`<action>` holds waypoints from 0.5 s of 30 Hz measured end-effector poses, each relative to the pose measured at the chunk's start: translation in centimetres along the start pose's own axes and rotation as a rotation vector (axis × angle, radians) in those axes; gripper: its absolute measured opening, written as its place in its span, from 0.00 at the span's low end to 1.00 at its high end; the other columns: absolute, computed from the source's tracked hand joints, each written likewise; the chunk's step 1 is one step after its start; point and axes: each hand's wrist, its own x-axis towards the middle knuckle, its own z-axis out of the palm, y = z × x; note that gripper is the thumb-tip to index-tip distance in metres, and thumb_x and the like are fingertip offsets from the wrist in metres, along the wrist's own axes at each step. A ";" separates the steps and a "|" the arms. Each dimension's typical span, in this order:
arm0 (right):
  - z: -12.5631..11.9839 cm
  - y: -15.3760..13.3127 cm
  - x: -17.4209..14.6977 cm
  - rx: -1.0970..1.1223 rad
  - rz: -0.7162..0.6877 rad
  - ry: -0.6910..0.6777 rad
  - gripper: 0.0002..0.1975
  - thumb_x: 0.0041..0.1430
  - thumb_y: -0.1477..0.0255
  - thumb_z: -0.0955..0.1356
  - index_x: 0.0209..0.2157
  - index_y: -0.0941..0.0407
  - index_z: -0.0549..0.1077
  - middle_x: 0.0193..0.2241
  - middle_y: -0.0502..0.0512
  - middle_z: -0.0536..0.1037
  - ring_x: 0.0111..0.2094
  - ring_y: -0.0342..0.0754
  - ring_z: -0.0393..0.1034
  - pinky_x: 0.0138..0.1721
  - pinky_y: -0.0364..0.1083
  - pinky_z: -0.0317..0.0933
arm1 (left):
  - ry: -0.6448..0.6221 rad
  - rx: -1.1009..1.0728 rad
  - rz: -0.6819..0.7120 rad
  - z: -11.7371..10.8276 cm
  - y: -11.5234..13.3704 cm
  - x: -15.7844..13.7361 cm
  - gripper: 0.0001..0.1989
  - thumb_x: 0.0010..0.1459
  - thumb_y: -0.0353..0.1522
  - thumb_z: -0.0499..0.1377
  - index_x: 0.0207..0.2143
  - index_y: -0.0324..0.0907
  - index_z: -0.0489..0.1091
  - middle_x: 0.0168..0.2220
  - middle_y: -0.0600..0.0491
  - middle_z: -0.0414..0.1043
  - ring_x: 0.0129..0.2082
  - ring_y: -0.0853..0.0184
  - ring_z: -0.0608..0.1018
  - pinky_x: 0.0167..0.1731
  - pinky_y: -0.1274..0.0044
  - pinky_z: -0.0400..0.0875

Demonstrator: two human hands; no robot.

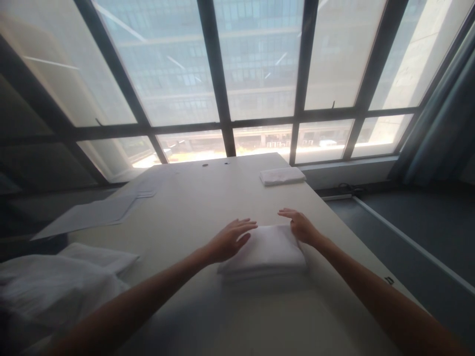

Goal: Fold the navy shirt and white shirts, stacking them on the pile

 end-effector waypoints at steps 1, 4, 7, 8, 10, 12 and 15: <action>1.2 -0.8 -0.2 -0.072 -0.004 0.093 0.25 0.58 0.77 0.61 0.54 0.57 0.78 0.57 0.59 0.76 0.63 0.55 0.64 0.69 0.57 0.49 | -0.009 0.045 0.004 1.2 0.8 0.2 0.21 0.69 0.37 0.53 0.63 0.50 0.68 0.65 0.47 0.66 0.68 0.53 0.63 0.68 0.54 0.47; 5.7 -3.3 -1.9 -0.227 -0.048 0.125 0.26 0.65 0.71 0.60 0.63 0.56 0.70 0.64 0.60 0.68 0.68 0.55 0.56 0.69 0.59 0.48 | -0.055 0.208 0.053 5.0 2.6 0.3 0.27 0.69 0.41 0.54 0.68 0.47 0.60 0.70 0.44 0.56 0.71 0.48 0.53 0.67 0.48 0.42; 8.7 -4.5 -3.8 -0.290 -0.120 -0.001 0.28 0.70 0.66 0.58 0.68 0.57 0.61 0.68 0.62 0.61 0.70 0.56 0.50 0.69 0.61 0.44 | -0.055 0.351 0.098 7.4 3.1 -0.4 0.33 0.68 0.41 0.55 0.71 0.44 0.53 0.71 0.40 0.50 0.73 0.45 0.46 0.67 0.46 0.37; 9.0 -4.4 -4.1 -0.306 -0.129 -0.028 0.28 0.71 0.64 0.57 0.69 0.57 0.60 0.68 0.62 0.60 0.70 0.56 0.49 0.69 0.61 0.43 | -0.049 0.371 0.104 7.7 3.1 -0.7 0.33 0.68 0.41 0.55 0.72 0.44 0.52 0.71 0.40 0.49 0.73 0.46 0.45 0.67 0.47 0.37; 8.5 -3.4 -4.0 -0.344 -0.121 -0.046 0.29 0.72 0.62 0.55 0.69 0.58 0.60 0.69 0.63 0.59 0.71 0.56 0.48 0.70 0.60 0.41 | -0.050 0.372 0.111 7.6 3.0 -1.2 0.32 0.69 0.42 0.53 0.72 0.46 0.52 0.72 0.42 0.47 0.73 0.48 0.45 0.68 0.49 0.38; 7.0 -1.6 -3.4 -0.387 -0.079 -0.045 0.29 0.72 0.60 0.56 0.68 0.58 0.62 0.69 0.64 0.59 0.71 0.56 0.47 0.70 0.59 0.38 | -0.084 0.352 0.107 7.2 2.8 -1.8 0.30 0.71 0.43 0.51 0.71 0.47 0.52 0.73 0.44 0.45 0.73 0.50 0.45 0.68 0.52 0.39; 4.0 1.5 -2.3 -0.451 0.060 -0.026 0.27 0.71 0.61 0.57 0.64 0.59 0.66 0.68 0.67 0.60 0.70 0.59 0.48 0.69 0.62 0.37 | -0.160 0.282 0.067 6.2 2.7 -3.1 0.31 0.70 0.44 0.51 0.71 0.45 0.52 0.73 0.45 0.44 0.73 0.50 0.45 0.69 0.54 0.39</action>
